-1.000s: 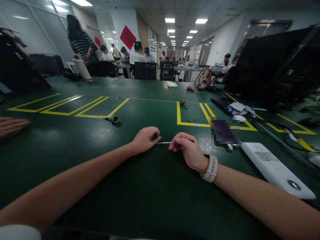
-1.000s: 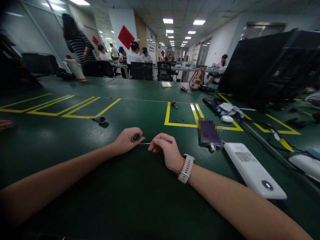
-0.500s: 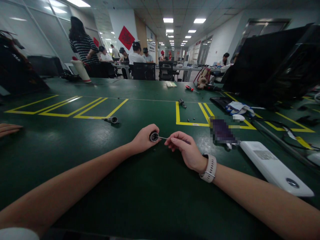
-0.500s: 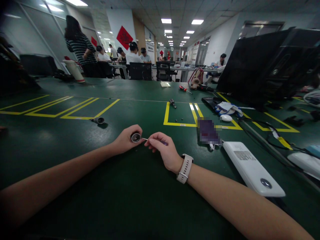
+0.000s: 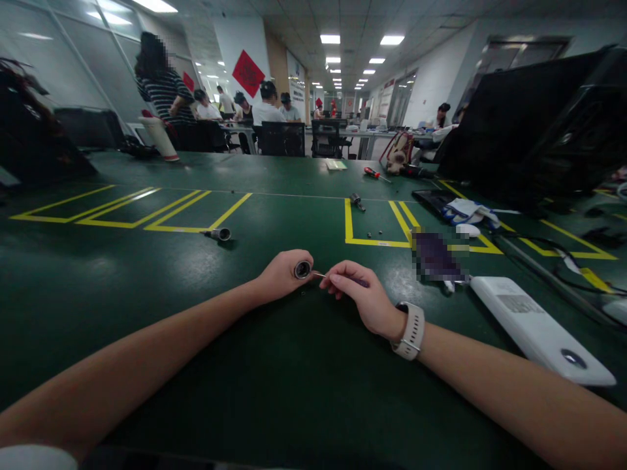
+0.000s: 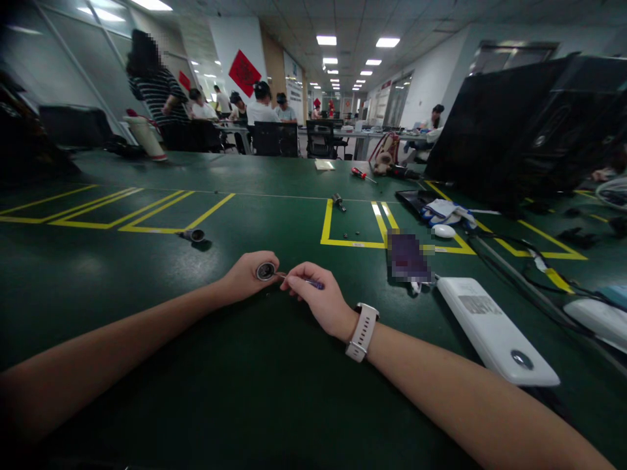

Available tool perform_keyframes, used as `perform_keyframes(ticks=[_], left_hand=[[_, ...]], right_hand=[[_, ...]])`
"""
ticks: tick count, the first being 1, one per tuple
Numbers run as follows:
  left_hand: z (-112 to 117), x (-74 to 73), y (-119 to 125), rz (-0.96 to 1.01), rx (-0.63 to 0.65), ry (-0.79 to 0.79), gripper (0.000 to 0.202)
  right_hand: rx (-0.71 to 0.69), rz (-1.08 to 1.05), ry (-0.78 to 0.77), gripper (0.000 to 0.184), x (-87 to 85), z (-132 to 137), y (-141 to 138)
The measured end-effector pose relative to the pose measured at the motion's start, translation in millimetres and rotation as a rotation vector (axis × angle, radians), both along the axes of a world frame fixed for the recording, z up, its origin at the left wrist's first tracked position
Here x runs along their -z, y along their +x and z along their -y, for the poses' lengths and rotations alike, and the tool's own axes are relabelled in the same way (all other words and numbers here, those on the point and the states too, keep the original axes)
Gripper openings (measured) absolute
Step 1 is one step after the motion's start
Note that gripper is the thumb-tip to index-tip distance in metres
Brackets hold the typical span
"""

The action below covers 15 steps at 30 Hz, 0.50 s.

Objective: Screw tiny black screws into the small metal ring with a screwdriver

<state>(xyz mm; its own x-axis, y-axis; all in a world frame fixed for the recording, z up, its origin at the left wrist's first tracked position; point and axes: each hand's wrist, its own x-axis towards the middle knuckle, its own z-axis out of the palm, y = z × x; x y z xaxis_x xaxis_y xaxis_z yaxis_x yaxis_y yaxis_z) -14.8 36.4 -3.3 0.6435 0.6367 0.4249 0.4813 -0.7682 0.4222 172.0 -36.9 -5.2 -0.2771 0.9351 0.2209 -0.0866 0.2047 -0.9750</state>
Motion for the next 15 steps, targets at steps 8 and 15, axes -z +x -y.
perform_keyframes(ticks=[8,15], left_hand=[[2.6,1.2,-2.5,0.126,-0.022,0.157,0.023],[3.8,0.4,-2.3,0.231,-0.057,0.064,0.024]], right_hand=[[-0.114,-0.181,-0.145,0.011,-1.3,0.0,-1.2],[-0.179,-0.201,-0.139,0.010,-1.6,0.6,-4.4]])
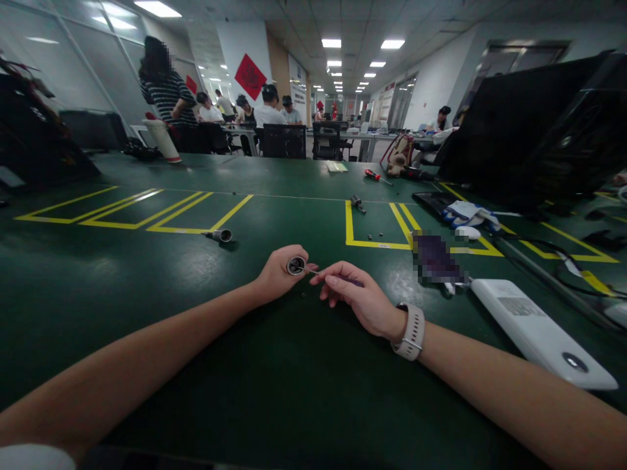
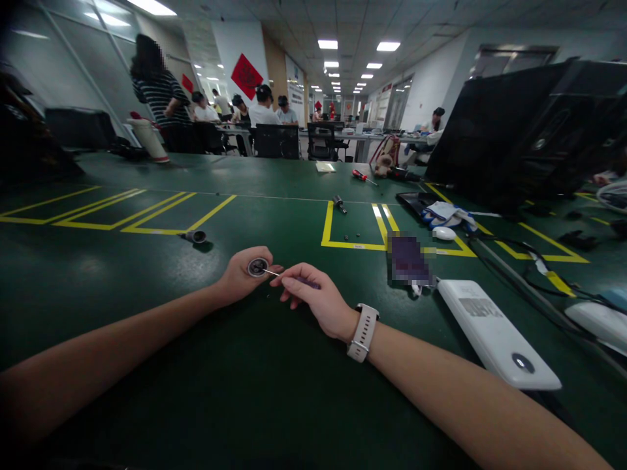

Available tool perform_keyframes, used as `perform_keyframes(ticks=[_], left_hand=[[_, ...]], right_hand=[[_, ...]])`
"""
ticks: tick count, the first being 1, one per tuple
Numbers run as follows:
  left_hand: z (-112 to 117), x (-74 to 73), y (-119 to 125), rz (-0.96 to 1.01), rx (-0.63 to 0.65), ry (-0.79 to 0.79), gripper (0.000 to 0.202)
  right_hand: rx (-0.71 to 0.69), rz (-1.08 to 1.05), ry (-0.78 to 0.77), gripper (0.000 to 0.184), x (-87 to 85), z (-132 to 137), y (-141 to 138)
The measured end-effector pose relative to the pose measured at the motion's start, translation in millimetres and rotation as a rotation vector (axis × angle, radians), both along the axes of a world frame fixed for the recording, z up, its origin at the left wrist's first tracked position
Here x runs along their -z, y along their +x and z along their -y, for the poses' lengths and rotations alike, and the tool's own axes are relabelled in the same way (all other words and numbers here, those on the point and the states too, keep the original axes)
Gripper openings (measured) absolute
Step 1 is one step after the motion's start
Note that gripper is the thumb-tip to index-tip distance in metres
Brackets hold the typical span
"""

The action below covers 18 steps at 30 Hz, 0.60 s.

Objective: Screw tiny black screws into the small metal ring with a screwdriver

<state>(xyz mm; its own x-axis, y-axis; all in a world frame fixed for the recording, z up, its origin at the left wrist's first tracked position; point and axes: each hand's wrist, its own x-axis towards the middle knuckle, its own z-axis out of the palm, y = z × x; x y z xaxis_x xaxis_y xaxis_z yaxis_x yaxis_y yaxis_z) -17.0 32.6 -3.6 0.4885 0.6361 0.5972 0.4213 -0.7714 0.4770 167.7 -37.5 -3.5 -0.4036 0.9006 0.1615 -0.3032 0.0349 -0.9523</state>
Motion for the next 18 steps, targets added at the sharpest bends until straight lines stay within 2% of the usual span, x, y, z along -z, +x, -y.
perform_keyframes(ticks=[9,18], left_hand=[[-1.5,0.5,-0.1,-0.126,-0.114,0.128,0.021],[-1.3,0.7,0.1,-0.009,-0.004,-0.014,0.024]], right_hand=[[0.026,0.044,-0.018,0.011,-0.9,0.0,1.5],[0.006,-0.020,-0.044,0.010,-1.3,-1.3,1.4]])
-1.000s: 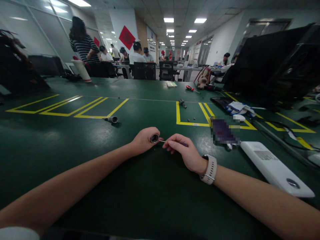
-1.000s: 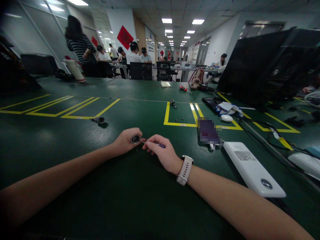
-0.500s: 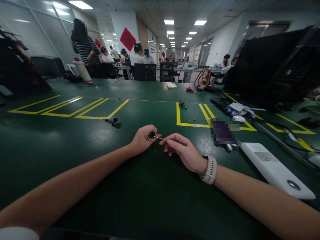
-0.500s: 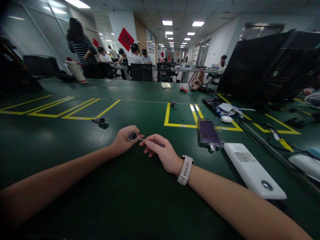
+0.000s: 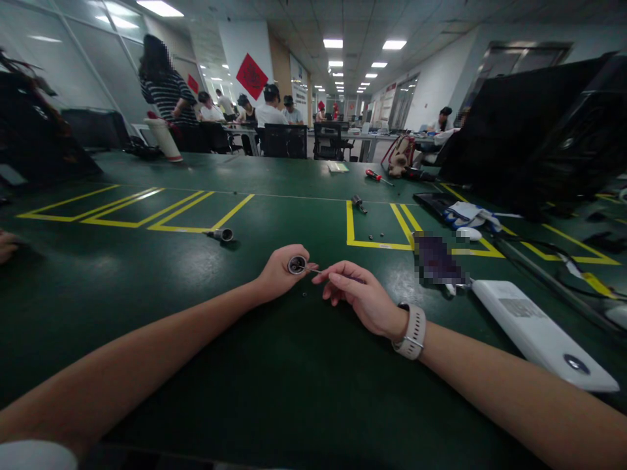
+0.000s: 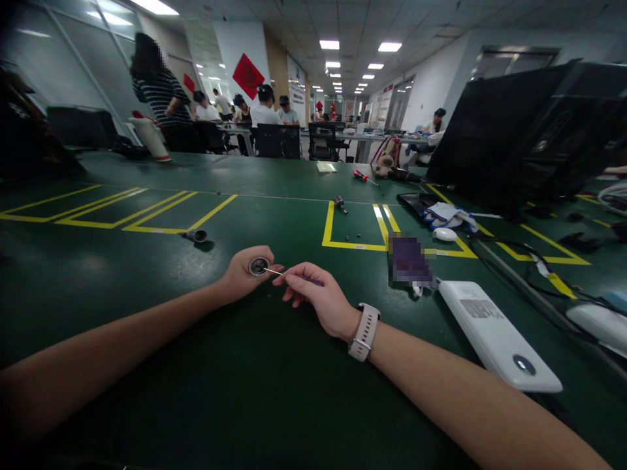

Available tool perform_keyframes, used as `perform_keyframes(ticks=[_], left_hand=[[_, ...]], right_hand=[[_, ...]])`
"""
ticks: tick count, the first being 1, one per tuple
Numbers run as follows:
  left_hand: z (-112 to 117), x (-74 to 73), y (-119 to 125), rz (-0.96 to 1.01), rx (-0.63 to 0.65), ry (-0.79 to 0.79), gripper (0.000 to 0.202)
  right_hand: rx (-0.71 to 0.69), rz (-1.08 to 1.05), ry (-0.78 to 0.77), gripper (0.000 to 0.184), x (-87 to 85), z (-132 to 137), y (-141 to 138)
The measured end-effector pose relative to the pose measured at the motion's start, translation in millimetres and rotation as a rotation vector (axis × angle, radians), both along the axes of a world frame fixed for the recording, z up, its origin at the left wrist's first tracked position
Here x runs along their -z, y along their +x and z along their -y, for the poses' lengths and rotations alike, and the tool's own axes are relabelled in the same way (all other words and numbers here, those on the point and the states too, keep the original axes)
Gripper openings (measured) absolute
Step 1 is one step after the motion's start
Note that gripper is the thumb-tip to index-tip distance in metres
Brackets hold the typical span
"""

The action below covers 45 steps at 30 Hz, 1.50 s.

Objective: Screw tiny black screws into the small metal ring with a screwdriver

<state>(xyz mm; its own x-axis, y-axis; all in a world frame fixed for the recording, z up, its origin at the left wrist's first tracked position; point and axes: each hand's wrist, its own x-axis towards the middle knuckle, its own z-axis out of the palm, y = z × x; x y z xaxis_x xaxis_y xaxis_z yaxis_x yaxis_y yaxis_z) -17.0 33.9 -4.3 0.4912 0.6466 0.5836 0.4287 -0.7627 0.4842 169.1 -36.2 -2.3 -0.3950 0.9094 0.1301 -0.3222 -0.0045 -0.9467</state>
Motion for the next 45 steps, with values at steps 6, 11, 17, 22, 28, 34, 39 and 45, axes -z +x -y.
perform_keyframes(ticks=[6,11,17,22,28,34,39,45], left_hand=[[-2.5,3.1,0.1,-0.065,-0.115,0.063,0.023],[-2.1,1.7,-0.7,-0.112,-0.115,0.105,0.022],[-0.1,-0.9,-1.6,-0.068,-0.013,0.068,0.024],[-0.4,-0.9,-1.3,-0.051,-0.023,0.046,0.024],[-1.2,1.0,-0.6,-0.031,-0.038,0.035,0.024],[-1.3,-0.1,-1.0,-0.041,0.063,-0.018,0.027],[-0.2,-0.6,-0.5,-0.051,0.071,-0.036,0.026],[-2.7,1.1,-0.5,-0.089,-0.066,0.025,0.022]], right_hand=[[0.021,0.030,0.004,0.011,0.2,1.3,-0.2],[0.013,0.044,-0.003,0.011,0.6,1.1,-0.2],[0.004,0.019,-0.001,0.010,0.6,1.5,0.9],[-0.004,0.050,0.034,0.012,-0.2,3.1,0.5],[0.025,0.069,0.062,0.012,-0.1,3.1,-1.2],[0.001,0.004,-0.008,0.010,-0.5,0.8,0.1],[0.008,0.003,0.004,0.010,0.4,1.1,0.7],[0.055,0.049,0.034,0.011,1.4,1.6,0.7]])
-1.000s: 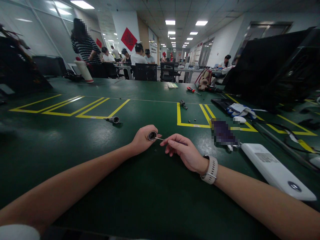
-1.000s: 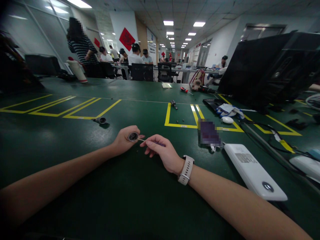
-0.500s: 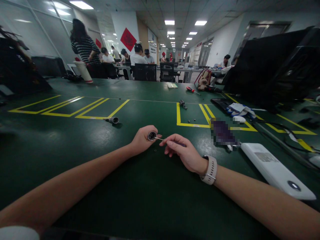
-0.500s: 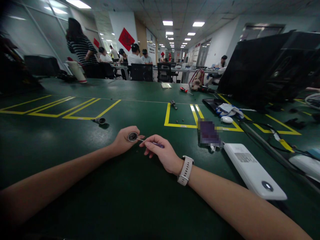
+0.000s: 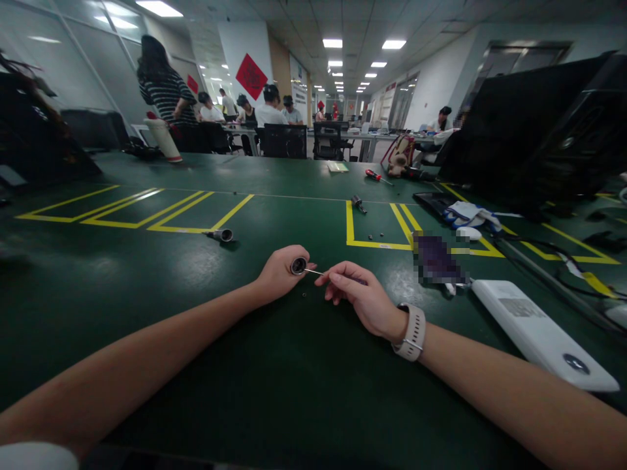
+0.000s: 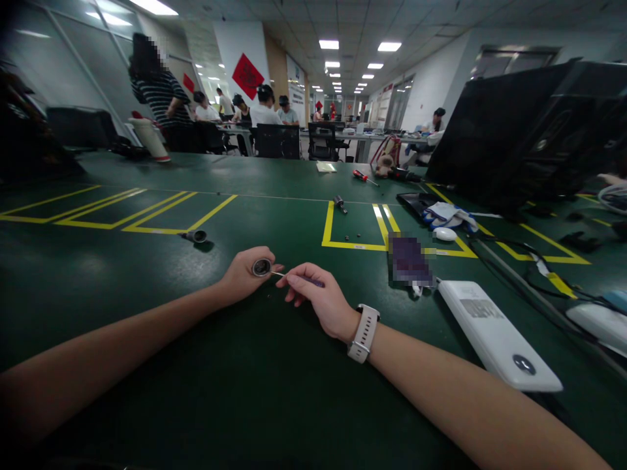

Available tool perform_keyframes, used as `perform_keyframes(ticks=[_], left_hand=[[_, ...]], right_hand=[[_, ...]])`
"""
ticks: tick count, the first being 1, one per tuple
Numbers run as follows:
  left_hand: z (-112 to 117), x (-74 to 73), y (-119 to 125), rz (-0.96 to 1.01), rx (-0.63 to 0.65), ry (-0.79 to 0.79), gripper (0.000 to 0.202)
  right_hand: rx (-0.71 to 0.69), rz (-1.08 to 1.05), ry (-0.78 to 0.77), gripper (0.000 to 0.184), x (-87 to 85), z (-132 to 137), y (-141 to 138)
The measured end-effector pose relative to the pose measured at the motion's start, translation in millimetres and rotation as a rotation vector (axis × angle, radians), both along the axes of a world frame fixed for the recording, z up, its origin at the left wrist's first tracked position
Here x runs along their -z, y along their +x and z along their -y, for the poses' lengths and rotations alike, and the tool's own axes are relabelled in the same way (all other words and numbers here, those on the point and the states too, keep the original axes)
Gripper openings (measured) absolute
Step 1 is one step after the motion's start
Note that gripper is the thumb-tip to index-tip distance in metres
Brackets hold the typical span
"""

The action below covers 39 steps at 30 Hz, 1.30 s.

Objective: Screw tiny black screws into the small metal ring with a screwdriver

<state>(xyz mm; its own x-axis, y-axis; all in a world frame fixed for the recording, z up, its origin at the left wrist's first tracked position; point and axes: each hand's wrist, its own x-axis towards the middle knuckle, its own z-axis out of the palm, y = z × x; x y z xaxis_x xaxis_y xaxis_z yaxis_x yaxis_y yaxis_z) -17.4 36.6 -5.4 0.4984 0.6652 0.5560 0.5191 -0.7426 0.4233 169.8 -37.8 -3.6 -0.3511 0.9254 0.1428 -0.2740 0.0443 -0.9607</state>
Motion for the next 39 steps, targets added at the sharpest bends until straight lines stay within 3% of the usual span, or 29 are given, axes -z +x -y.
perform_keyframes(ticks=[12,19,32,39], left_hand=[[1.3,-0.4,-0.1,0.068,0.097,-0.083,0.027],[-0.1,1.0,-0.3,0.004,-0.018,-0.006,0.022],[1.5,-0.7,-0.2,0.096,0.086,-0.081,0.025],[1.1,1.5,-0.4,-0.004,0.017,0.017,0.022]], right_hand=[[-0.004,-0.045,-0.038,0.010,-1.2,-0.8,-0.4],[0.021,0.009,0.007,0.012,0.4,0.1,-0.9],[-0.027,-0.043,-0.030,0.011,-1.2,-0.5,1.0],[0.025,-0.017,-0.015,0.010,-0.3,0.2,-1.0]])
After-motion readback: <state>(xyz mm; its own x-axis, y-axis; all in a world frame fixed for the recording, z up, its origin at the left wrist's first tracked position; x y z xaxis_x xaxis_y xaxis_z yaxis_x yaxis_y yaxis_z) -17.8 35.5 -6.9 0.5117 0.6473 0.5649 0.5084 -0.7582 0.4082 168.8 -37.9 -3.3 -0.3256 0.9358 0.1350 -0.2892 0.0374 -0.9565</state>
